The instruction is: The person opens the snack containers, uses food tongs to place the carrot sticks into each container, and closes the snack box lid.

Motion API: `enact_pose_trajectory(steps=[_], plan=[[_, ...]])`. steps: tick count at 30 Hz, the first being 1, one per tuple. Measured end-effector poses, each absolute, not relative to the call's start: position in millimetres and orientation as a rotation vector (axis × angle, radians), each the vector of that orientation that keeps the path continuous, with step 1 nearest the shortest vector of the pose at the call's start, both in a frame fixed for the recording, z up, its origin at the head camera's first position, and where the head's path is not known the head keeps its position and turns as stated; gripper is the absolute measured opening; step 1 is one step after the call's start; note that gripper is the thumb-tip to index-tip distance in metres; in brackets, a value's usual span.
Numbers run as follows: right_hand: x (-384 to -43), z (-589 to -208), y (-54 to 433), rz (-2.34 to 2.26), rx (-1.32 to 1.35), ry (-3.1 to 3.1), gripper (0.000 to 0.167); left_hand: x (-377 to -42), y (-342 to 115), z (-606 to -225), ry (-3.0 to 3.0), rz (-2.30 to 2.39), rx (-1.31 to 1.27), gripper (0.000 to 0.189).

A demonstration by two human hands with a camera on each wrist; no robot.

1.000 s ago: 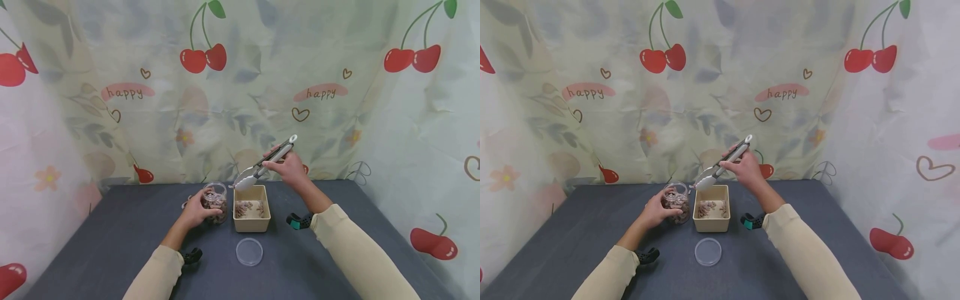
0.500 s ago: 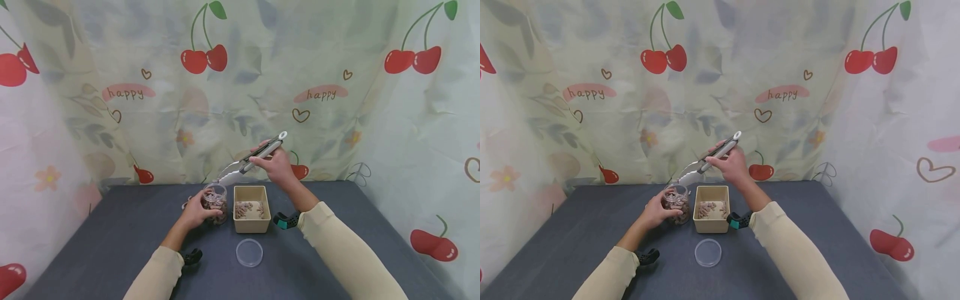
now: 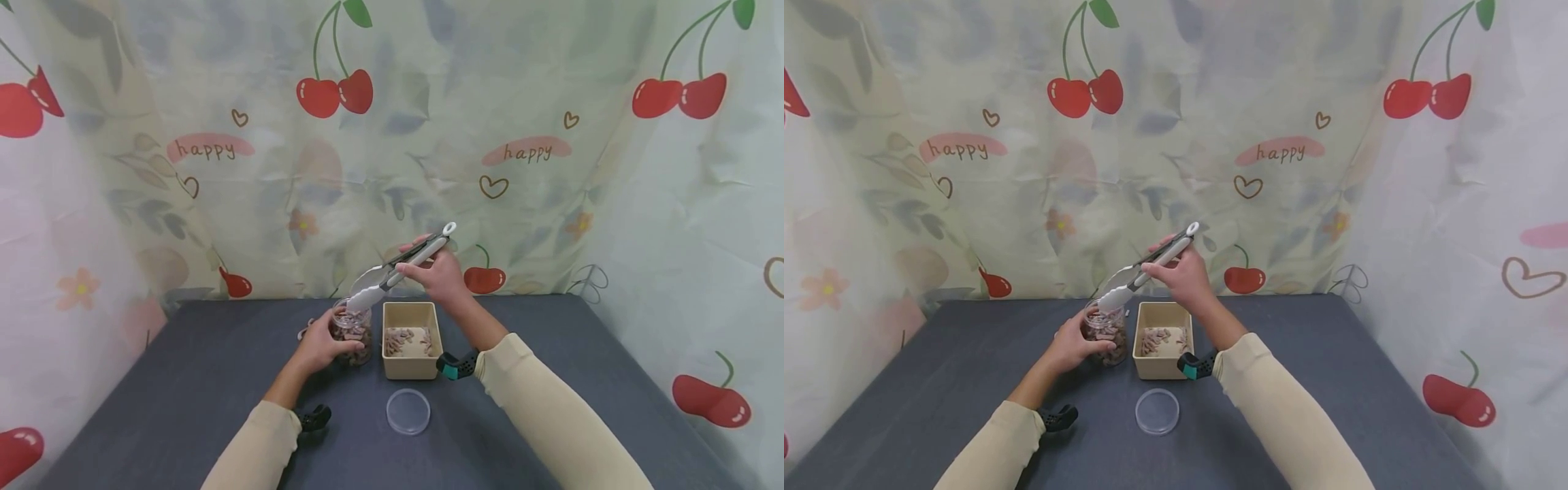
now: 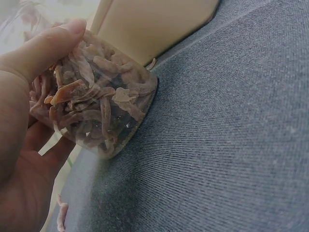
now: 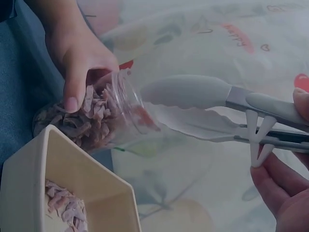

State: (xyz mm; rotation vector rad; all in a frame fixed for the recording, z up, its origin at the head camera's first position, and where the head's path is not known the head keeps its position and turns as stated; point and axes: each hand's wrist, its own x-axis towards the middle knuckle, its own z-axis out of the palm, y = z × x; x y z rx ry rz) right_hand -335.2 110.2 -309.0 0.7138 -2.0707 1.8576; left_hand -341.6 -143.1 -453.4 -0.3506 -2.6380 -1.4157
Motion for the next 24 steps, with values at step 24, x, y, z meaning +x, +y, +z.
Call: enact_pose_trajectory(steps=[24], plan=[[-332.8,-324.4,150.8,1.975,0.597,-1.969,0.048,-341.1,-143.9,-452.2,-2.652,-1.399,-0.373,0.089]])
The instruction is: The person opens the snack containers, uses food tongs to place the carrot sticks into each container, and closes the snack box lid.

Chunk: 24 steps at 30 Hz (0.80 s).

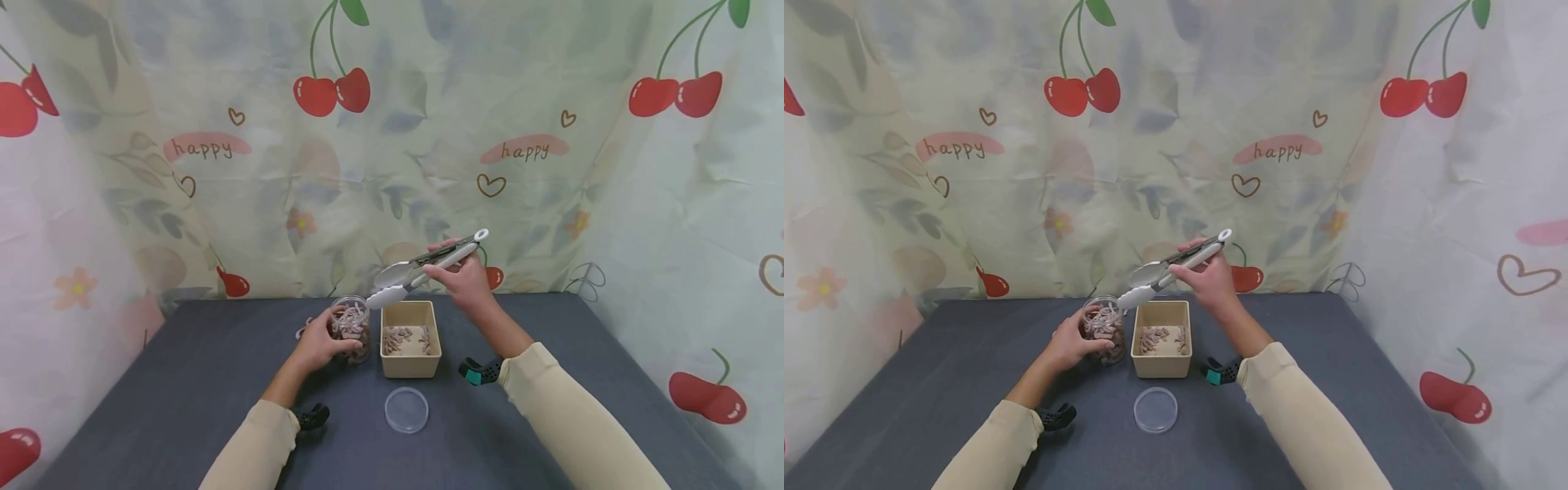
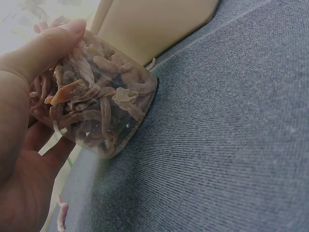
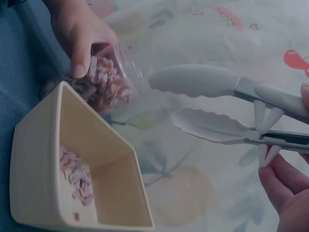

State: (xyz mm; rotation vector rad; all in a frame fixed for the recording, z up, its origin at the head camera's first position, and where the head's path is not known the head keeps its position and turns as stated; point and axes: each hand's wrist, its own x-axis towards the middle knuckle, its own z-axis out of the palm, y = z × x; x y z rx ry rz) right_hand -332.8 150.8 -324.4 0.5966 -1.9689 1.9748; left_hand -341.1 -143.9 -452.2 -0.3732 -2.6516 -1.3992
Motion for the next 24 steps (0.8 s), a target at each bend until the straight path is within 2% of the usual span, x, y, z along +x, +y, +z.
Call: enact_pose_trajectory(steps=[24], plan=[[-325.1,-375.5,183.0,1.849,0.406,-2.211,0.057,-341.0,-144.0,-451.5,-2.697,-1.359,-0.334,0.088]])
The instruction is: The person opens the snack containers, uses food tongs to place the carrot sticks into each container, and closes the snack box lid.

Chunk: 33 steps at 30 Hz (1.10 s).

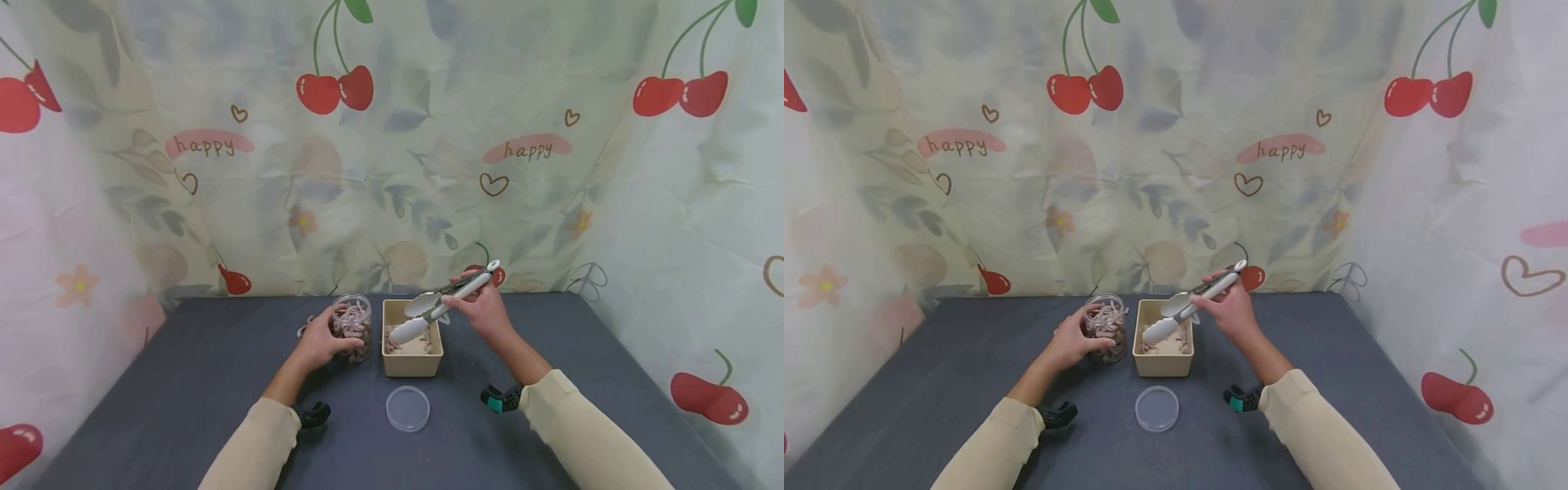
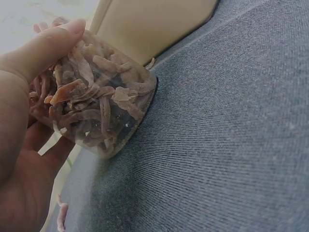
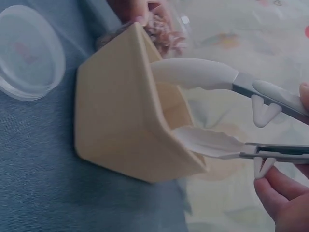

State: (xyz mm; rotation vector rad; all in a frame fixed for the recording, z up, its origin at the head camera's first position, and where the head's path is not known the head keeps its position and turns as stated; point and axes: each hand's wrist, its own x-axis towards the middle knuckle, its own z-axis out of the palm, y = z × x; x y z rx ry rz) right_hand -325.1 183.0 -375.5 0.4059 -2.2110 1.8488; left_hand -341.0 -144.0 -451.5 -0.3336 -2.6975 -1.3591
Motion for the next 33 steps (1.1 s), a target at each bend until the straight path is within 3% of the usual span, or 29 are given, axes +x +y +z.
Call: enact_pose_trajectory(steps=[19,33], plan=[[-309.9,-388.9,162.0,1.652,0.295,-2.376,0.061,-340.4,-142.5,-450.1,-2.712,-1.367,-0.314,0.088],[-313.9,-409.4,168.1,1.767,0.397,-2.273,0.057,-340.9,-144.2,-451.5,-2.709,-1.343,-0.325,0.091]])
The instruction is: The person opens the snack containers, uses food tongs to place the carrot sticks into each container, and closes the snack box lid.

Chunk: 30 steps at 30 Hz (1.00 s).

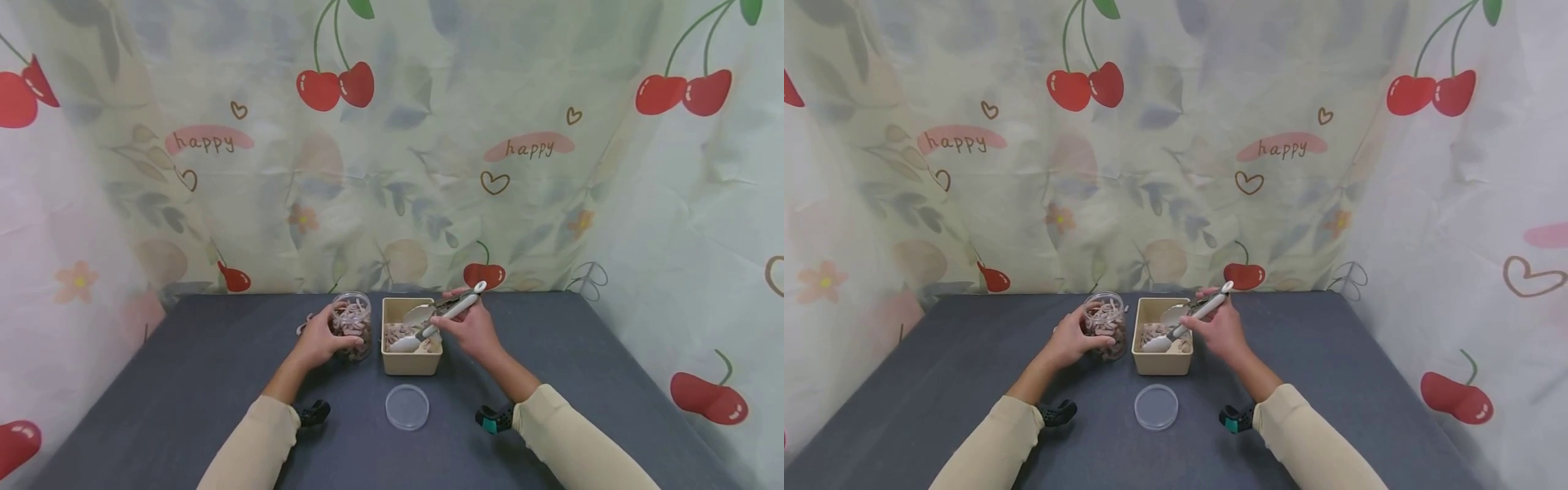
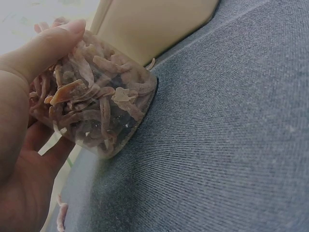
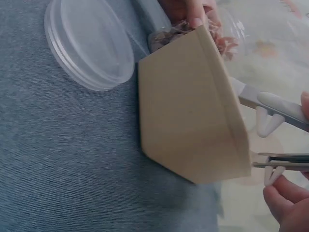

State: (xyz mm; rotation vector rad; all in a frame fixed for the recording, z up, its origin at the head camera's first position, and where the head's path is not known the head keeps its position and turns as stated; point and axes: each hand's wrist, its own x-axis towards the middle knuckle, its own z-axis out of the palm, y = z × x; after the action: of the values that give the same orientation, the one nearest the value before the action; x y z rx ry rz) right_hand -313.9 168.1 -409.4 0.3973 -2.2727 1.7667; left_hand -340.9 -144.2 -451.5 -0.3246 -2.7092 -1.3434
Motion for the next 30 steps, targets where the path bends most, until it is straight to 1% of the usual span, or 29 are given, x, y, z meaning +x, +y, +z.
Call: enact_pose_trajectory(steps=[13,30], plan=[[-320.1,-423.1,171.5,1.821,0.379,-2.157,0.05,-339.8,-144.2,-449.4,-2.71,-1.349,-0.332,0.092],[-326.1,-421.9,172.6,1.872,0.347,-2.146,0.047,-341.0,-144.6,-449.7,-2.719,-1.34,-0.325,0.093]])
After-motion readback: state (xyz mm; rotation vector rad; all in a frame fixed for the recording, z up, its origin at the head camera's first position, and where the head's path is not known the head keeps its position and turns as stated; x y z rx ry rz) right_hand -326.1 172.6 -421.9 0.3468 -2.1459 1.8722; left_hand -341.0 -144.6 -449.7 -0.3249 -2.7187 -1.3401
